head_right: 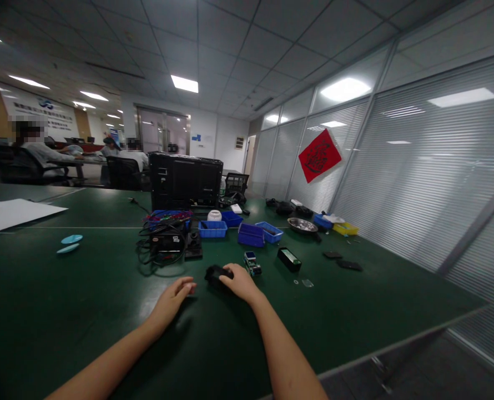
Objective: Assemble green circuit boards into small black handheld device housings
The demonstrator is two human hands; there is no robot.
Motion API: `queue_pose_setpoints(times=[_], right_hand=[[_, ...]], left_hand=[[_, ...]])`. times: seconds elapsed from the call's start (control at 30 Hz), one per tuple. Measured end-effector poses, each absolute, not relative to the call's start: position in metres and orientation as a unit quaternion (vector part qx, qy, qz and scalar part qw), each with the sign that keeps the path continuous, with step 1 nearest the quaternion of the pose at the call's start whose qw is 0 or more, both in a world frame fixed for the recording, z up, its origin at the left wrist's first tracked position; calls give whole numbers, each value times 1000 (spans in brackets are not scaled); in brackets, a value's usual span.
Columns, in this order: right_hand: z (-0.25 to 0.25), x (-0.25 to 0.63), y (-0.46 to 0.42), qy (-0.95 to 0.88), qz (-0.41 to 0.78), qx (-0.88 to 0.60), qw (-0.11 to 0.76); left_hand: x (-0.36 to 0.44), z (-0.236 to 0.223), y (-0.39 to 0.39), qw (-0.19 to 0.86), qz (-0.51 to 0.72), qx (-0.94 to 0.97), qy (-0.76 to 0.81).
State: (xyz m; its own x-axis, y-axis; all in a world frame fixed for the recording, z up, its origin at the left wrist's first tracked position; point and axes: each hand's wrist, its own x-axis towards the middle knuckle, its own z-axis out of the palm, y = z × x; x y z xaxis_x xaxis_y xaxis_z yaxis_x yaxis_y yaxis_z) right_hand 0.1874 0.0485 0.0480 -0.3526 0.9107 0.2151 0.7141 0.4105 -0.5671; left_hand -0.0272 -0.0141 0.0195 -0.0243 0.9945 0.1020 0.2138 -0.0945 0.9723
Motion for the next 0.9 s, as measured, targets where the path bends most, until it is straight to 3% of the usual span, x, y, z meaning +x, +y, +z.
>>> queue_pose_setpoints(times=[0.3, 0.5, 0.73, 0.9], right_hand=[[36, 187, 63, -793, 186, -514, 270], [50, 229, 75, -637, 39, -680, 362], [39, 251, 88, -609, 102, -761, 198], [31, 238, 87, -625, 75, -757, 174]], left_hand=[[-14, 7, 2, 224, 431, 690, 537], [-2, 9, 23, 293, 387, 697, 528], [-5, 10, 21, 298, 385, 709, 510], [-7, 11, 19, 297, 378, 727, 490]])
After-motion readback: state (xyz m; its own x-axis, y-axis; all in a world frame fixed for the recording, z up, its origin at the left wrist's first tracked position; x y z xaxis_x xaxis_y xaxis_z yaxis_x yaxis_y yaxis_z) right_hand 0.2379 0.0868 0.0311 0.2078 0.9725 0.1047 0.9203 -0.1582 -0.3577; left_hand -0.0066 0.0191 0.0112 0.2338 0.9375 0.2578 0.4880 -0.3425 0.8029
